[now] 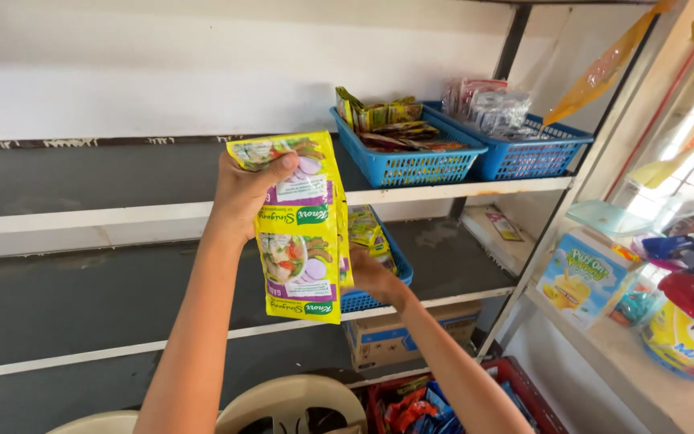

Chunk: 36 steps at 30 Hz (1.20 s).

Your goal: The person organizes grocery items in a small shop. They take packaged food items from a shelf and place them into a cardboard box on the floor. Later, they pick up small yellow packets from a blue basket and arrange them into a different basket on a higher shelf.

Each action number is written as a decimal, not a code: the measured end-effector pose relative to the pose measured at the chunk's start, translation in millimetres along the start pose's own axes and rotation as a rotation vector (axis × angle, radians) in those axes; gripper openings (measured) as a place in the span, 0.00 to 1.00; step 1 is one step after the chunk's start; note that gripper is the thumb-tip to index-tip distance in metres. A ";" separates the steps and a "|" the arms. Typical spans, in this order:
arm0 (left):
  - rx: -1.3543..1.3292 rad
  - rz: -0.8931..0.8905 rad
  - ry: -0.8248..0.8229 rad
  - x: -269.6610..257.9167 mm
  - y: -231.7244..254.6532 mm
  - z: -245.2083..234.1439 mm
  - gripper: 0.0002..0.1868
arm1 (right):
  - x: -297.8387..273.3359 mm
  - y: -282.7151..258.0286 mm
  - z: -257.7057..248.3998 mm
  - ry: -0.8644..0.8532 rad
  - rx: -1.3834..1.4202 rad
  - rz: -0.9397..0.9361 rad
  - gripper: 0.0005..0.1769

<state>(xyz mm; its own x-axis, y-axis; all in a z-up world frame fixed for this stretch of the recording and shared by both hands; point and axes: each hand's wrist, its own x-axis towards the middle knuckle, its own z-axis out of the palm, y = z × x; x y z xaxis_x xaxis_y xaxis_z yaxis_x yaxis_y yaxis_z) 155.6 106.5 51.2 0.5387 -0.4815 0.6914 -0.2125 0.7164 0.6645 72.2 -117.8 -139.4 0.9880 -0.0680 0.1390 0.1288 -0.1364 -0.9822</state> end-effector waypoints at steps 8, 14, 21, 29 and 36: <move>-0.041 -0.055 0.056 5.3 30.7 4.2 0.19 | -6.0 -16.0 -2.3 0.111 -0.095 -0.059 0.19; -0.201 -0.191 0.158 -9.3 3.9 1.5 0.22 | -46.8 -76.8 -0.9 0.059 -0.271 -0.428 0.19; -0.290 -0.575 0.309 -45.3 -52.2 -2.5 0.23 | -101.8 -134.0 22.1 0.112 0.001 -0.393 0.18; -0.457 -0.793 0.200 -75.2 -89.1 26.0 0.28 | -124.8 -126.1 -2.1 0.030 0.419 -0.320 0.18; -0.289 -0.600 0.170 -45.5 -60.1 81.3 0.27 | -164.5 -178.4 -82.6 0.263 -0.217 -0.544 0.44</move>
<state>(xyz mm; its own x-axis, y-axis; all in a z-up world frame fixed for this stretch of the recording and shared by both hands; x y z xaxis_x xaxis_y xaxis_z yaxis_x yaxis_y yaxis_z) 77.6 44.4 2.9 0.6208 -0.7679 0.1579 0.3756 0.4681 0.7999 -120.4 -163.9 23.3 0.7285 -0.1693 0.6638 0.5583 -0.4148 -0.7185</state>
